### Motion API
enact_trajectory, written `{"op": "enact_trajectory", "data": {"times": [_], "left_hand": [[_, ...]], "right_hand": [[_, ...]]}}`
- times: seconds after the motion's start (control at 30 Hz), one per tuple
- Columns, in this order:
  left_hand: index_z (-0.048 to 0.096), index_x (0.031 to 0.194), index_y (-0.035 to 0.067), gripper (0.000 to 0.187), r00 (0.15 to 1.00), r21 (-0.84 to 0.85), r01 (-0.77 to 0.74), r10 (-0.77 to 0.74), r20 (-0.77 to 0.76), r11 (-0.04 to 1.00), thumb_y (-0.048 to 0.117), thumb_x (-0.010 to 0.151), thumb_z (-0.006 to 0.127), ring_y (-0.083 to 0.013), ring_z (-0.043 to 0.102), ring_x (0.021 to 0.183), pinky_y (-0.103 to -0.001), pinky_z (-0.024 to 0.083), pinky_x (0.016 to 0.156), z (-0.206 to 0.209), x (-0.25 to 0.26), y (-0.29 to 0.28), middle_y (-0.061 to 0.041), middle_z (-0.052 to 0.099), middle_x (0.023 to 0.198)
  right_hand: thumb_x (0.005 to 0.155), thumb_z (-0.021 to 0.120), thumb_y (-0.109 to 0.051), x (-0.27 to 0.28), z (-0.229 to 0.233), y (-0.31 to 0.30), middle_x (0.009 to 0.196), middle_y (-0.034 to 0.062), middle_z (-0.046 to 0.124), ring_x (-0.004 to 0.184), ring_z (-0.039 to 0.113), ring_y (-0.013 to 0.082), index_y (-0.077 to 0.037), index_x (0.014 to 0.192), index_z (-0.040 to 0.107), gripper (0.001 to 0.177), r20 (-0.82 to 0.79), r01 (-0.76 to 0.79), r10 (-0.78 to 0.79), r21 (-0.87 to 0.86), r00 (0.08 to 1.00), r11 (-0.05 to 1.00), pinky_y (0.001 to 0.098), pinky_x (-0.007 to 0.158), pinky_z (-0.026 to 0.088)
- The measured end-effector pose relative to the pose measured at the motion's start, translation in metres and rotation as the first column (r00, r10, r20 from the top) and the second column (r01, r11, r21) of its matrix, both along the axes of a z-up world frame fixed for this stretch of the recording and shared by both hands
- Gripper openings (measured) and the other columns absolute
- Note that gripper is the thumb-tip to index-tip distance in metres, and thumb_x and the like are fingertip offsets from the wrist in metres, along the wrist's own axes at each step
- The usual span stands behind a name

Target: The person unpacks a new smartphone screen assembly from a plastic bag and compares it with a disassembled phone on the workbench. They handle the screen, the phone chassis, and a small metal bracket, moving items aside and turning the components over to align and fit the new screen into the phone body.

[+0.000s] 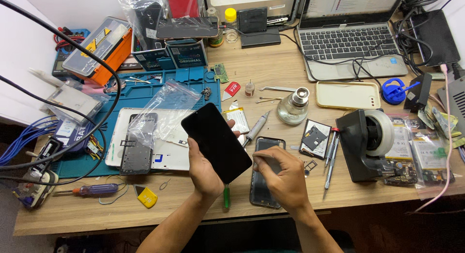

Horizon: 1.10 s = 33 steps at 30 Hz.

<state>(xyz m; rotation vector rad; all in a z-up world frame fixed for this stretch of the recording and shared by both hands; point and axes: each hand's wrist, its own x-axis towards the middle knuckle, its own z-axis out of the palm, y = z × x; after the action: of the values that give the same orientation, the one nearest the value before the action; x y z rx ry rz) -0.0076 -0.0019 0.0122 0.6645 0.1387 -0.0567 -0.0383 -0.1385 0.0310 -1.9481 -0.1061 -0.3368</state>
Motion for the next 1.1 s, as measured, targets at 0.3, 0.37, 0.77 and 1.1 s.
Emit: {"op": "enact_trajectory", "data": {"times": [0.3, 0.37, 0.77, 1.1], "left_hand": [[0.042, 0.13, 0.0, 0.068, 0.995, -0.047, -0.014, 0.018, 0.093, 0.999, 0.052, 0.088, 0.028, -0.0279, 0.058, 0.098, -0.038, 0.048, 0.079, -0.008, -0.009, 0.001, -0.023, 0.053, 0.12], [0.043, 0.128, -0.002, 0.07, 0.996, -0.036, -0.002, 0.005, 0.087, 0.999, 0.053, 0.087, 0.027, -0.0295, 0.057, 0.098, -0.04, 0.046, 0.085, -0.005, -0.009, -0.002, -0.026, 0.054, 0.119], [0.041, 0.129, -0.001, 0.07, 0.979, -0.012, 0.137, -0.133, 0.151, 0.991, 0.053, 0.087, 0.029, -0.0261, 0.056, 0.1, -0.039, 0.048, 0.08, -0.002, 0.003, -0.016, -0.022, 0.054, 0.119], [0.042, 0.127, -0.006, 0.077, 0.968, -0.037, 0.182, -0.172, 0.185, 0.983, 0.058, 0.085, 0.032, -0.0282, 0.058, 0.098, -0.041, 0.045, 0.091, -0.017, -0.001, -0.015, -0.02, 0.055, 0.115]], "right_hand": [[0.078, 0.062, -0.007, 0.001, -0.009, 0.004, 0.075, 0.0038, 0.064, 0.07, 0.061, 0.0147, -0.006, 0.079, 0.065, 0.003, 0.043, -0.04, 0.042, -0.059, 0.998, 0.997, 0.0248, 0.066, 0.045], [0.078, 0.061, -0.009, 0.001, -0.01, 0.005, 0.077, 0.0035, 0.066, 0.071, 0.062, 0.0143, -0.006, 0.078, 0.064, 0.005, 0.011, -0.006, 0.007, -0.09, 1.0, 0.996, 0.0253, 0.066, 0.046], [0.075, 0.064, -0.015, 0.009, -0.016, -0.009, 0.072, -0.0004, 0.07, 0.063, 0.064, 0.0116, -0.012, 0.076, 0.068, 0.006, -0.045, 0.099, -0.106, -0.14, 0.993, 0.985, 0.0252, 0.061, 0.046], [0.076, 0.062, -0.012, 0.006, -0.021, -0.003, 0.071, 0.0005, 0.068, 0.062, 0.061, 0.0137, -0.01, 0.075, 0.065, 0.004, 0.029, 0.128, -0.125, -0.158, 0.992, 0.979, 0.0266, 0.06, 0.044]]}}
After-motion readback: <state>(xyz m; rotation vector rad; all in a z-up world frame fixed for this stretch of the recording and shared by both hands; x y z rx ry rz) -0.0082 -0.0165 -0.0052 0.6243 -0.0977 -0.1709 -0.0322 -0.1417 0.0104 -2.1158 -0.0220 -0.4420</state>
